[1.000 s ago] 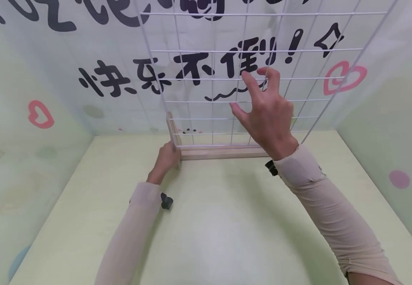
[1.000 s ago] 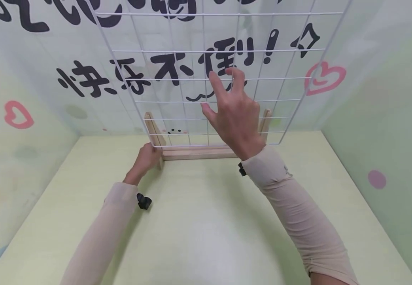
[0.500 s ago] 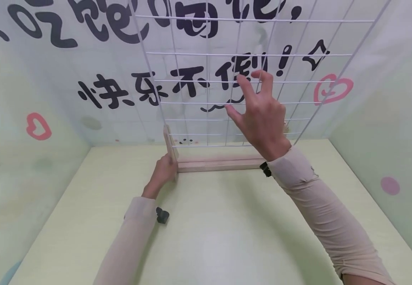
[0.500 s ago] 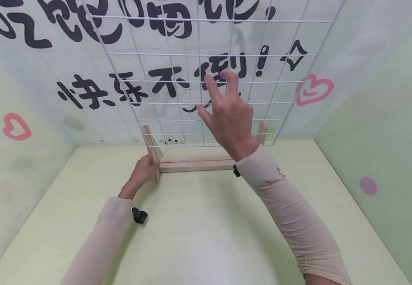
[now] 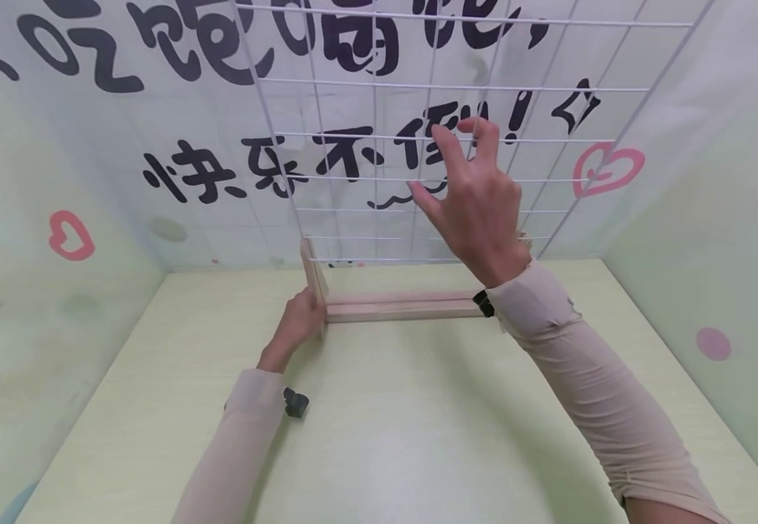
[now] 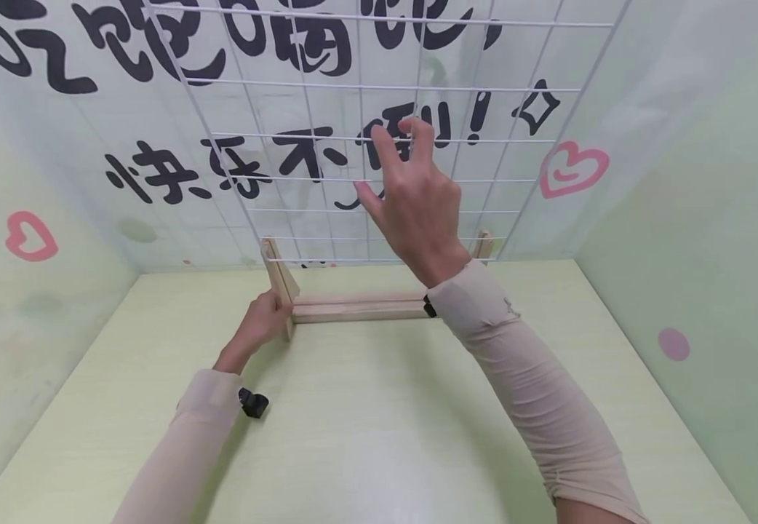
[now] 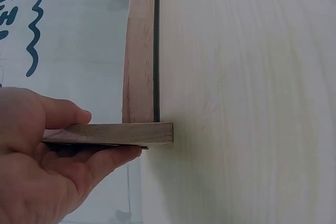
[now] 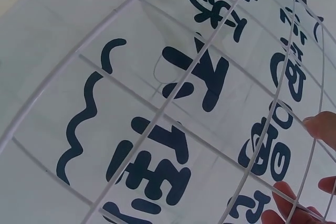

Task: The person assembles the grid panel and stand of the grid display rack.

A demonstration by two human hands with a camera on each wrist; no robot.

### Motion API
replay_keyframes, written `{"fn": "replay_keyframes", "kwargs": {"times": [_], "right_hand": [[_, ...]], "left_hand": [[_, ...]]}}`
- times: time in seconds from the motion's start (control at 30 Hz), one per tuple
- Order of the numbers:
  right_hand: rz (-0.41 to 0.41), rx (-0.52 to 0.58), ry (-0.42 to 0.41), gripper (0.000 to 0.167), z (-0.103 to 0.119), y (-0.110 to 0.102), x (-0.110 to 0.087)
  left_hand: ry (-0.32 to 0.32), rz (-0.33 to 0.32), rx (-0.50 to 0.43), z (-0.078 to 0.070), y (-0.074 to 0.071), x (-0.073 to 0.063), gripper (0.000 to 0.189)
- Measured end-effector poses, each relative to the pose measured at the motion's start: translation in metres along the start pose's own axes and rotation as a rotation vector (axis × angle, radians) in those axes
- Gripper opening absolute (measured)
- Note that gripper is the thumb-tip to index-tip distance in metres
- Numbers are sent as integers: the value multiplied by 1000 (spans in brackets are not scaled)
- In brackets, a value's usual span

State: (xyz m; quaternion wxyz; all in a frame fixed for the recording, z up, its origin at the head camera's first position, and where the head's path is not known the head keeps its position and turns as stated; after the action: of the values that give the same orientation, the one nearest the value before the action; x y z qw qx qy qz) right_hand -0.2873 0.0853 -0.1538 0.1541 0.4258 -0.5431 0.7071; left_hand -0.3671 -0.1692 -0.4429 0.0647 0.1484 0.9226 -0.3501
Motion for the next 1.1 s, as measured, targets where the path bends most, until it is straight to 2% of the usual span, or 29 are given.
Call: {"fn": "replay_keyframes", "kwargs": {"times": [0.3, 0.67, 0.87, 1.1], "right_hand": [[-2, 10, -4, 53, 1, 0, 9], [-21, 10, -6, 55, 2, 1, 13], [-33, -1, -28, 54, 5, -1, 20], [2, 1, -2, 54, 1, 3, 23]], "left_hand": [[-21, 25, -40, 0, 3, -3, 50], [-26, 42, -41, 3, 7, -5, 50], [2, 25, -20, 1, 6, -8, 50], [26, 16, -38, -1, 9, -12, 50]]}}
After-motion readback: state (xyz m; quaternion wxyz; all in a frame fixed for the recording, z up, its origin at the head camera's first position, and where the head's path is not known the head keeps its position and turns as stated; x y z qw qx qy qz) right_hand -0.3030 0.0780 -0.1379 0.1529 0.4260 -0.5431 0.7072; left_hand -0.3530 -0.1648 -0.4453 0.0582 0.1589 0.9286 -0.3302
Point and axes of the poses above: each hand's wrist, its own x-axis towards the middle knuckle, its own y-axis out of the palm, z = x × y, the point moved 9 cm from there along x, towards the middle knuckle, and after that the axes turned 12 degrees about z, right-handed, at the moved point
